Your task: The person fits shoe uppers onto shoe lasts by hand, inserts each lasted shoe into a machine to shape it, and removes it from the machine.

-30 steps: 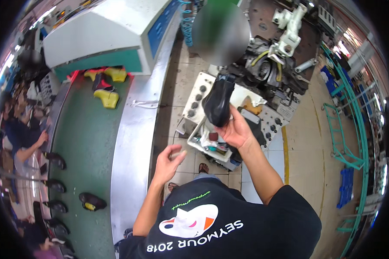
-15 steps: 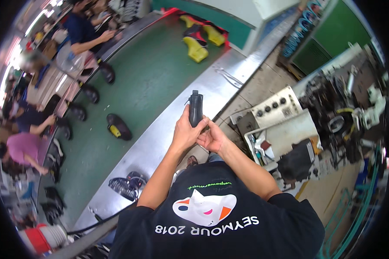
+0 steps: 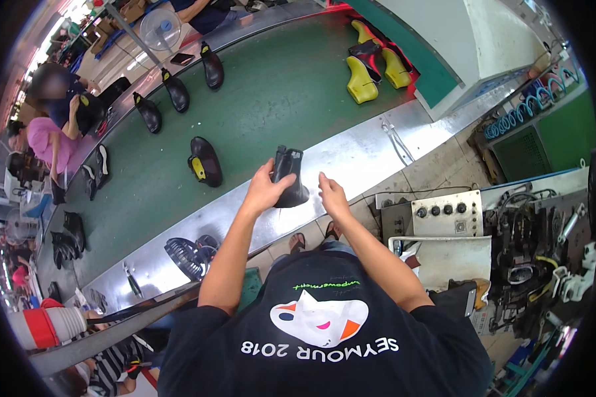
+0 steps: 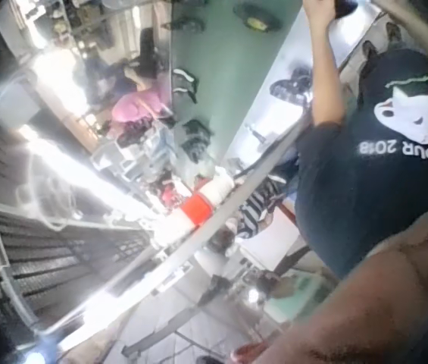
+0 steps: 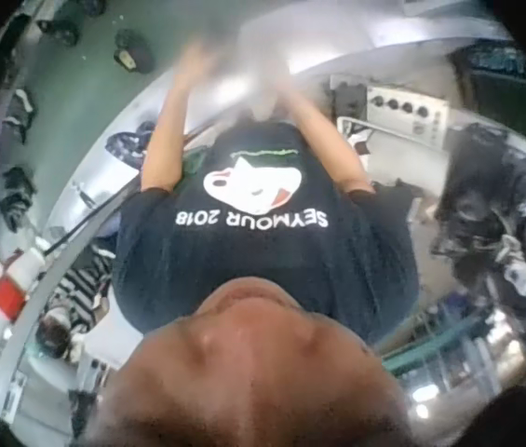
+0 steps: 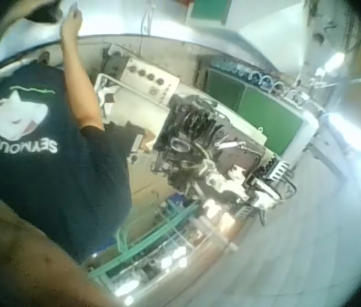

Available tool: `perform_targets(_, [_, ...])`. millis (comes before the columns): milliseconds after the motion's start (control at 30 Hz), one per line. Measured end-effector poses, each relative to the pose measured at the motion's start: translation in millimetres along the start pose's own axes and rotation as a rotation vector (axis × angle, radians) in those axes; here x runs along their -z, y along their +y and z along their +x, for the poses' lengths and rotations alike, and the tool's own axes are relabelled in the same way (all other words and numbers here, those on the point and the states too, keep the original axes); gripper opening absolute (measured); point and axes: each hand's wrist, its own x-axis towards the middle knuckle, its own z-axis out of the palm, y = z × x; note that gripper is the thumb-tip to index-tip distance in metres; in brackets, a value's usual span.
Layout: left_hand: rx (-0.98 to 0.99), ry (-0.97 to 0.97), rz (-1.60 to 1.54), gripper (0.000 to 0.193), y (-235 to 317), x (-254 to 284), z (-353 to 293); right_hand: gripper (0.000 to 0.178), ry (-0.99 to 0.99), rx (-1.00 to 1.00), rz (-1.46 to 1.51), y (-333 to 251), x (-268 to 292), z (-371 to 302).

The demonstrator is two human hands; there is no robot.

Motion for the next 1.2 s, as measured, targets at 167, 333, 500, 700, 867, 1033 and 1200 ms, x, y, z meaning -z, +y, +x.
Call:
perform_targets(167, [0.234,-0.054,-0.227,0.064,10.5,0.9,-11.6,0.065,0.133,0.016,0.005,-22.2,-81.7,31.3])
perform_targets(333, [0.2,0.082,-0.256,0.043,1.8,-6.1,-19.8,0.064,0.159,0.084,-0.046,-30.3,-89.3,19.0])
perform_targets(500, [0.16,0.217,-0.155,0.046,4.3,-11.6,-25.9,0.061,0.117,0.07,-0.019,-34.8,-90.2,22.3])
perform_targets(700, [0.099,0.142,-0.165,0.056,8.1,-13.6,-17.3,0.064,0.096,0.095,0.183,-28.6,-75.4,27.4])
perform_targets(867, [-0.156,0.198,-0.163,0.083,8.6,-42.2,-41.0,0.053,0.159,0.363,0.135,-40.9,-24.0,45.7])
perform_targets(1033, [-0.331,0.275,-0.016,0.076,17.8,-54.0,-39.7,0.038,-0.229,0.645,-0.332,-93.4,26.9,31.2])
perform_targets(1200, [-0.489,0.275,0.09,0.069,19.0,-62.5,-43.0,0.029,-0.195,0.496,-0.199,-103.7,34.4,28.4])
